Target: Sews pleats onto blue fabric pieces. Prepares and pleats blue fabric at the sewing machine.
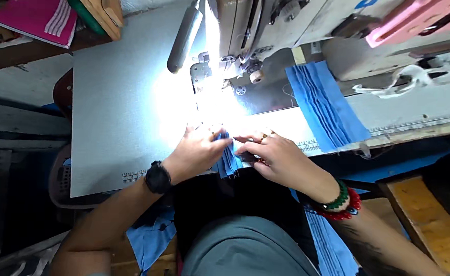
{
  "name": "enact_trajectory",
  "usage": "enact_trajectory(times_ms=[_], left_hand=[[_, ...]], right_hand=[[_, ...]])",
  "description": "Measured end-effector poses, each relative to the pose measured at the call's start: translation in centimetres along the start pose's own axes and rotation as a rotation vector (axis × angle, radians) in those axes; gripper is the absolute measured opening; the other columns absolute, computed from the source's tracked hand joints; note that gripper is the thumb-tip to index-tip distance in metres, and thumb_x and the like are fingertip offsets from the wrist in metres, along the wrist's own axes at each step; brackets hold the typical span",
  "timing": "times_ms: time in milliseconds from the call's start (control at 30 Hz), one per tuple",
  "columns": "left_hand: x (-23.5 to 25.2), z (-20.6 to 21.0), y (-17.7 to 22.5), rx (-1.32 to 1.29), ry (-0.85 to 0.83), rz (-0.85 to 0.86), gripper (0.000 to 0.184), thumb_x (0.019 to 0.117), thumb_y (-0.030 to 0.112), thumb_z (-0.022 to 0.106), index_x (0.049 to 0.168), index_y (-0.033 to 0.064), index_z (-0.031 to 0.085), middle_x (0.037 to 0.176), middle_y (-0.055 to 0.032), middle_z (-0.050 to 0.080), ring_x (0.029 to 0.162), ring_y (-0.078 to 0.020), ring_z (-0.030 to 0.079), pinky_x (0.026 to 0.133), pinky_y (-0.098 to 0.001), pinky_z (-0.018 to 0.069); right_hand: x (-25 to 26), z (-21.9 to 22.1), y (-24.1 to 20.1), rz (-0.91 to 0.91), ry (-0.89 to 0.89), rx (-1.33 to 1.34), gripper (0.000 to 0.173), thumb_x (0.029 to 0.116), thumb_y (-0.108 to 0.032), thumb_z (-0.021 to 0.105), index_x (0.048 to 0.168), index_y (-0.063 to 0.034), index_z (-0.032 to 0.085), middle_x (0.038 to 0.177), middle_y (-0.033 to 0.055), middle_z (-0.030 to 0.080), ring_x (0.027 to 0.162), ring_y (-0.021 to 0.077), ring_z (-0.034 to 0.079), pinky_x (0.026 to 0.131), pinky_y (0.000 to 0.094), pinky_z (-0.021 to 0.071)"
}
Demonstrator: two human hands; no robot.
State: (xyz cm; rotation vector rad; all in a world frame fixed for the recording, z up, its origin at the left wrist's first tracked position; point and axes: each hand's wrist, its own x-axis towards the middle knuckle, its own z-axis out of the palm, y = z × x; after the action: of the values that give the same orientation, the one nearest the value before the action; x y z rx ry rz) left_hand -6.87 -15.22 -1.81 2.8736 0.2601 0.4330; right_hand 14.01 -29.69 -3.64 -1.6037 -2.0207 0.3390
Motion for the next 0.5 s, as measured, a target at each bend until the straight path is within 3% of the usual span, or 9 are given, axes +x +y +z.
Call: enact_trajectory(times_ms=[67, 167, 267, 333, 433, 500], left_hand=[[-1.5, 0.4, 1.2, -0.006, 0.012, 0.031, 0.025, 0.1001, 0.023, 0.057, 0.112, 0.0214, 0.078, 0.123, -0.0031, 0.072, 0.127, -0.0237, 0.061, 0.115, -0.0627, 0.0307], [-2.7, 1.1, 2.0, -0.019, 0.05, 0.034, 0.026, 0.1012, 0.025, 0.056, 0.114, 0.0215, 0.078, 0.124, -0.0039, 0.072, 0.129, -0.0239, 0.06, 0.116, -0.0639, 0.0288], [-3.2, 1.4, 2.0, -0.011, 0.056, 0.031, 0.031, 0.1002, 0.045, 0.06, 0.118, 0.026, 0.077, 0.126, -0.0028, 0.07, 0.132, -0.0237, 0.057, 0.116, -0.0645, 0.0265], [-3.3, 1.5, 1.9, 0.005, 0.053, 0.046, 0.034, 0.0985, 0.049, 0.061, 0.121, 0.0281, 0.076, 0.128, -0.0039, 0.069, 0.133, -0.025, 0.056, 0.116, -0.0652, 0.0261], [-3.5, 1.6, 1.9, -0.002, 0.087, 0.078, 0.03, 0.0984, 0.043, 0.063, 0.119, 0.0267, 0.077, 0.125, -0.0035, 0.071, 0.131, -0.0241, 0.057, 0.116, -0.063, 0.0278], [-3.6, 1.8, 1.9, -0.021, 0.119, 0.1, 0.025, 0.0977, 0.036, 0.065, 0.111, 0.021, 0.079, 0.115, -0.0025, 0.073, 0.126, -0.022, 0.06, 0.115, -0.0571, 0.0315]], right_hand=[[-1.0, 0.1, -0.1, -0.012, 0.007, 0.013, 0.03, 0.0853, -0.015, 0.059, 0.107, -0.0234, 0.077, 0.131, 0.0009, 0.068, 0.114, 0.0244, 0.065, 0.084, 0.0477, 0.0549], [-1.8, 0.2, -0.3, -0.02, 0.027, 0.001, 0.034, 0.0847, -0.014, 0.058, 0.11, -0.0247, 0.077, 0.132, 0.001, 0.068, 0.114, 0.0264, 0.064, 0.083, 0.0472, 0.0538], [-2.1, 0.5, -0.4, -0.033, 0.075, -0.008, 0.026, 0.0906, -0.023, 0.059, 0.109, -0.0231, 0.078, 0.128, 0.0005, 0.07, 0.107, 0.0229, 0.065, 0.08, 0.0422, 0.0534], [-2.3, 0.8, -0.5, -0.051, 0.114, -0.023, 0.023, 0.0954, -0.033, 0.062, 0.11, -0.0232, 0.077, 0.122, -0.0006, 0.071, 0.1, 0.0201, 0.064, 0.075, 0.0379, 0.0519], [-2.6, 1.4, -0.9, -0.085, 0.147, -0.065, 0.02, 0.0949, -0.029, 0.064, 0.106, -0.0205, 0.077, 0.113, 0.002, 0.072, 0.095, 0.0237, 0.064, 0.07, 0.0388, 0.0514], [-2.7, 1.8, -1.2, -0.097, 0.177, -0.084, 0.018, 0.0949, -0.027, 0.063, 0.103, -0.0177, 0.077, 0.107, 0.0035, 0.071, 0.091, 0.0241, 0.064, 0.067, 0.0376, 0.0511]])
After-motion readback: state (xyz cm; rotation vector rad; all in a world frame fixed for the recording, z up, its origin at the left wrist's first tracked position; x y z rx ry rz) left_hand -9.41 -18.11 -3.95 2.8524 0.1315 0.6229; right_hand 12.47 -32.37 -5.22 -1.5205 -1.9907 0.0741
